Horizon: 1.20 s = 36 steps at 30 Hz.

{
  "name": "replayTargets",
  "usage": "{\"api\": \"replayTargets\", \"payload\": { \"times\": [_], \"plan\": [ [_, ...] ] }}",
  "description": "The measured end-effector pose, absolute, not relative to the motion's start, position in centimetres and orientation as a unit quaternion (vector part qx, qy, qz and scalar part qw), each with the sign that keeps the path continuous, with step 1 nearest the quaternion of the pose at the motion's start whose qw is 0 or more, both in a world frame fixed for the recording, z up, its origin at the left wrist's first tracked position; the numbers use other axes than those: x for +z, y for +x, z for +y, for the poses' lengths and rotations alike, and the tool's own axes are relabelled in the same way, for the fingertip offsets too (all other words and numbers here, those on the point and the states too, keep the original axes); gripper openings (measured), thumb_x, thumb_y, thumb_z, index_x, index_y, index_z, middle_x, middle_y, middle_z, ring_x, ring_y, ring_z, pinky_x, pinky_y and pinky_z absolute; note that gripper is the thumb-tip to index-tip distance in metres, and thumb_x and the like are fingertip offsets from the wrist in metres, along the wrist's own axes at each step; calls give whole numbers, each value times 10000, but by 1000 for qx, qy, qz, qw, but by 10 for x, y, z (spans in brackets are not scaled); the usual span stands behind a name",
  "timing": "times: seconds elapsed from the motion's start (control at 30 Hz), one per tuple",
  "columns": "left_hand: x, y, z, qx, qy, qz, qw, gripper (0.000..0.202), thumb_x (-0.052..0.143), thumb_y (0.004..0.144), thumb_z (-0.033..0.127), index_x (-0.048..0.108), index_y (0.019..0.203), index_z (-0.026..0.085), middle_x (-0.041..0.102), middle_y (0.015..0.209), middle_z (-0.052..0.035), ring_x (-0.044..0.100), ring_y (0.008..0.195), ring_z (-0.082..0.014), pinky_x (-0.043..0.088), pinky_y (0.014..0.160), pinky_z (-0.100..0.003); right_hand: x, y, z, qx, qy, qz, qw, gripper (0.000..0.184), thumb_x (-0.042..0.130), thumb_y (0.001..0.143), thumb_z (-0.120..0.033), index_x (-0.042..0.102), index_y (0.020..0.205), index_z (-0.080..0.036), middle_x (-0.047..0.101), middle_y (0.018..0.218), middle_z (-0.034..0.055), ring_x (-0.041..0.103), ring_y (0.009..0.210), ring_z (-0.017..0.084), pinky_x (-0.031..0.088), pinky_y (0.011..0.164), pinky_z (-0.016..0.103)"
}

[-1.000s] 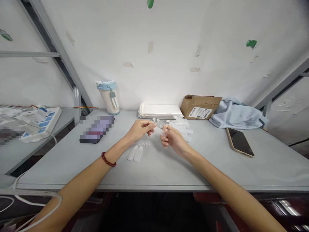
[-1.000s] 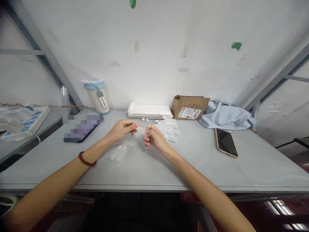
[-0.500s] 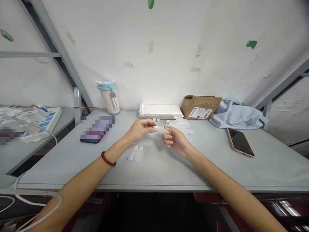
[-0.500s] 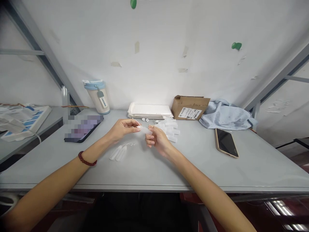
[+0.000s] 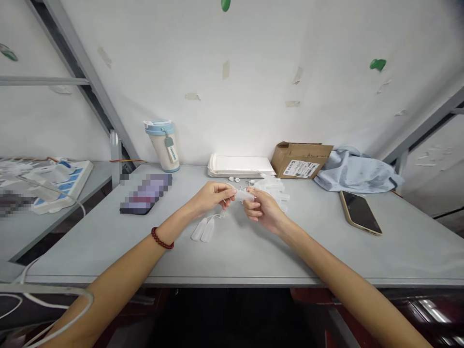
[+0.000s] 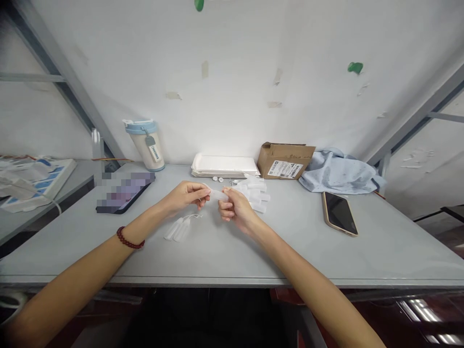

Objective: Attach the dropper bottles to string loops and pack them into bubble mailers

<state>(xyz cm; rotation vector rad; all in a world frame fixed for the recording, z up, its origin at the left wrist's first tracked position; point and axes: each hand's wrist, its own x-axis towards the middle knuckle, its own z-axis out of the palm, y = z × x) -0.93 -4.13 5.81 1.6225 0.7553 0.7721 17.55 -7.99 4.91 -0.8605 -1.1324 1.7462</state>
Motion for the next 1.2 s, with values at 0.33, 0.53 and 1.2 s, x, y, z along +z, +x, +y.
{"api": "replayTargets", "payload": {
  "times": [0.33, 0.53, 1.2],
  "plan": [
    [59, -2, -46, 353, 656, 359, 562, 175, 610, 759, 291, 618, 707, 125, 544, 620, 8, 518, 565, -96, 440, 567, -234, 44, 176, -77, 574, -426, -541, 443, 333, 416, 823, -566, 414, 855, -235, 329, 507, -100, 294, 402, 75, 320, 440, 224],
    [59, -4, -45, 361, 640, 344, 584, 168, 617, 752, 286, 632, 703, 126, 553, 631, 7, 530, 580, -99, 455, 597, -244, 40, 174, -78, 384, -470, -626, 490, 313, 666, 693, -445, 568, 886, -219, 555, 783, 9, 467, 688, 142, 356, 562, 251],
    [56, -2, -46, 320, 655, 339, 595, 406, 569, 798, 473, 631, 662, 96, 600, 701, -58, 573, 590, -126, 482, 544, -267, 44, 180, -79, 308, -471, -676, 476, 274, 584, 782, -408, 613, 958, -201, 580, 688, -3, 499, 583, 121, 401, 572, 260]
  ]
}}
